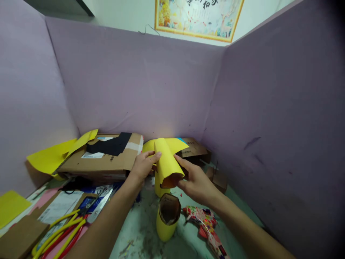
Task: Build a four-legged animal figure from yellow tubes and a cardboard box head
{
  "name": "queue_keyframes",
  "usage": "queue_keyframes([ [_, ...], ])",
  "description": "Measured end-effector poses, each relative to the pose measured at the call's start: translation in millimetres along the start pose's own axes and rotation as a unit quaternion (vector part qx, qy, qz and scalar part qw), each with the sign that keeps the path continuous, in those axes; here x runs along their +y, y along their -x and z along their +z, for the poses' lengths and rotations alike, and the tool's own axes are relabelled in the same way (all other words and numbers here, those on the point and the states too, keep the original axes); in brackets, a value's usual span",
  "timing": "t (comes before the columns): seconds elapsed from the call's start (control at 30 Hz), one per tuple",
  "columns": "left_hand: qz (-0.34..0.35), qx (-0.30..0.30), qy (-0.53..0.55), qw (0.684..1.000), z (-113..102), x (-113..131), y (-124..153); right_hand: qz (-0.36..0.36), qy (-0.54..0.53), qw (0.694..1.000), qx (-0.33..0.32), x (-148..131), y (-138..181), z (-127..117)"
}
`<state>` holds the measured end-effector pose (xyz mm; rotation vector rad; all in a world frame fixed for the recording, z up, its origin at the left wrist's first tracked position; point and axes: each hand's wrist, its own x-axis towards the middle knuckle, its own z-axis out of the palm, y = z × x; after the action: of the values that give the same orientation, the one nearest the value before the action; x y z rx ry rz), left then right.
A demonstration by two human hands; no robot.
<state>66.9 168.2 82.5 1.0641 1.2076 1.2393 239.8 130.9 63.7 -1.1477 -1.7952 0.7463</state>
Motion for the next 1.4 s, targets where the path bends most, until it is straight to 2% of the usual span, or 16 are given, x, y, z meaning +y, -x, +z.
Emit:
queue_keyframes([
  [0.27,0.049,0.034,-0.078,0.995,-6.7,-14.0,6.1,0.003,0.059,0.998,-0.017,-8.8,7.3,-0.2],
  [0.53,0.068,0.067,-0.125,0.988,-12.4,-28.9,-0.9,-0.019,0.014,0.999,-0.042,-4.8,10.0,2.5],
  [0.73,0.061,0.062,-0.115,0.990,-11.6,-32.0,2.8,0.009,0.033,0.999,-0.034,4.6,13.6,1.4],
  [0.9,0.067,0.083,-0.123,0.987,-11.3,-29.0,2.0,0.035,0.033,0.998,-0.042,-7.6,22.9,-7.1],
  [0.97,0.073,0.092,-0.125,0.985,-12.4,-26.0,5.2,0.046,0.009,0.999,-0.011,-12.5,31.7,-20.4],
  [1.03,0.079,0.104,-0.120,0.984,-15.1,-24.4,14.6,0.054,-0.022,0.995,0.079,-9.0,42.5,-40.9],
  [1.1,0.084,0.113,-0.111,0.984,-20.4,-27.5,31.3,0.070,-0.031,0.978,0.195,7.6,52.6,-65.7],
  [1.17,0.085,0.109,-0.107,0.985,-28.4,-37.7,53.1,0.118,-0.001,0.962,0.246,36.6,59.2,-89.4],
  [1.27,0.065,0.080,-0.127,0.987,-40.4,-65.3,84.3,0.206,0.044,0.951,0.227,89.3,60.1,-110.0],
  [1.4,0.083,0.040,-0.159,0.983,-47.5,-106.1,104.5,0.217,0.064,0.952,0.207,136.3,53.8,-103.4],
])
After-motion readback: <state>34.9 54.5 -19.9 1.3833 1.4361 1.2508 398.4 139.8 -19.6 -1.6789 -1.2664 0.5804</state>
